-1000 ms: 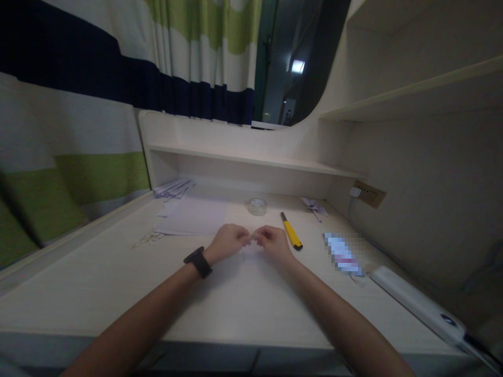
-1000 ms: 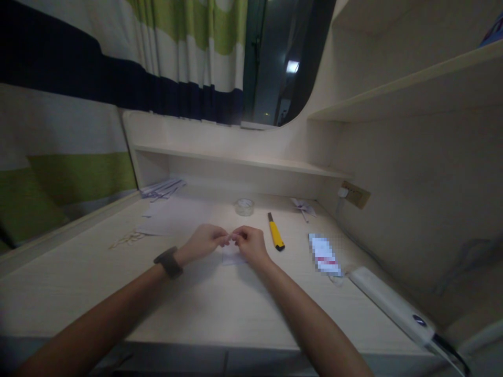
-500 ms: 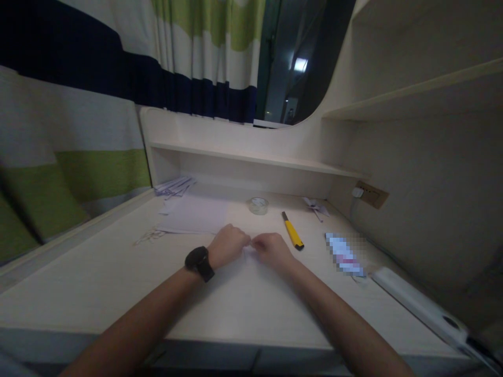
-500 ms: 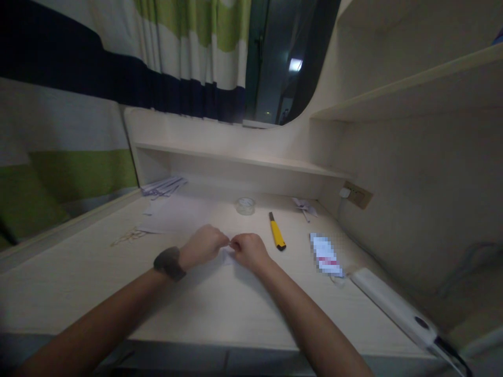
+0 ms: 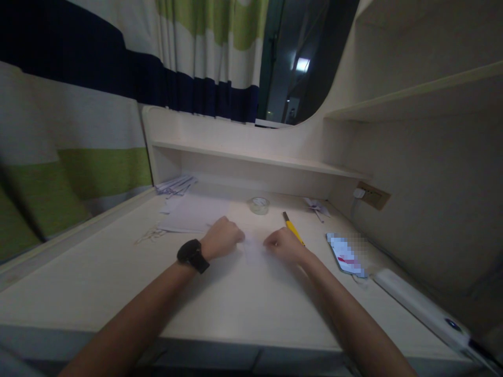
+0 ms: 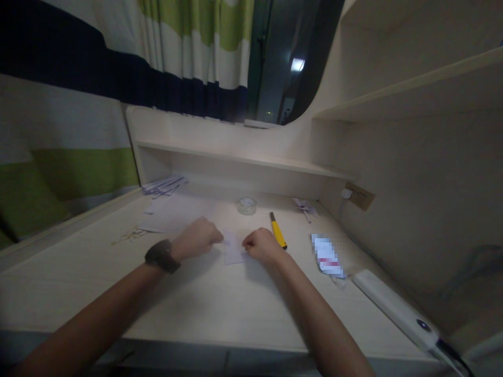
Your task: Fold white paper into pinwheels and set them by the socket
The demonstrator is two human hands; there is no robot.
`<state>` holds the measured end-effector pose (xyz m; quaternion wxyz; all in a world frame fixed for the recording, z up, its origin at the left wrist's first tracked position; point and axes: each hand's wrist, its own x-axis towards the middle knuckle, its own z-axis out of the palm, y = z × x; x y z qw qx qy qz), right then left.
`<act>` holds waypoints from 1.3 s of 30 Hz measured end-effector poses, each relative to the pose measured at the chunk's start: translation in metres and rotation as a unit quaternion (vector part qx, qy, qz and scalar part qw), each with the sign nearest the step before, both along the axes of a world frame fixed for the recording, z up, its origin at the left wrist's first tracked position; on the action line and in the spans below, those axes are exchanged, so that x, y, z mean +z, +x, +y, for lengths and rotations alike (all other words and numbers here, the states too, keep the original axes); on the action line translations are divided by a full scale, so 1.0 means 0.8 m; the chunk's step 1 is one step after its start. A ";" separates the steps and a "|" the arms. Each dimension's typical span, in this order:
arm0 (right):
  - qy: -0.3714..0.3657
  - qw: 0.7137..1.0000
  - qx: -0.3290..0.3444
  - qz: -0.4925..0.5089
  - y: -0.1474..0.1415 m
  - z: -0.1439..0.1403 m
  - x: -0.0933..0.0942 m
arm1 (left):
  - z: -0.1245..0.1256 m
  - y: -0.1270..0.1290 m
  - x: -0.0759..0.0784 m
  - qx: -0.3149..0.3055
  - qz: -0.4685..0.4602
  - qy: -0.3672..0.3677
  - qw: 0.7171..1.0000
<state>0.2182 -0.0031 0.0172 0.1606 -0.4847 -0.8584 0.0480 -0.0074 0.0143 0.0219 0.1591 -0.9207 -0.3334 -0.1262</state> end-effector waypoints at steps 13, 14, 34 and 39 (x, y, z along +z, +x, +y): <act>-0.025 0.996 0.047 0.065 -0.023 0.006 -0.033 | -0.007 0.021 -0.018 -0.045 -0.027 -0.054 0.997; -0.032 0.996 0.051 0.067 -0.023 0.007 -0.035 | -0.007 0.022 -0.019 -0.046 -0.025 -0.058 0.997; -0.107 0.987 0.057 0.110 0.002 0.010 -0.013 | 0.001 0.013 -0.011 -0.034 -0.040 -0.079 0.995; -0.059 0.990 0.003 0.130 0.020 0.023 -0.015 | 0.015 -0.001 -0.021 0.033 -0.033 -0.088 0.995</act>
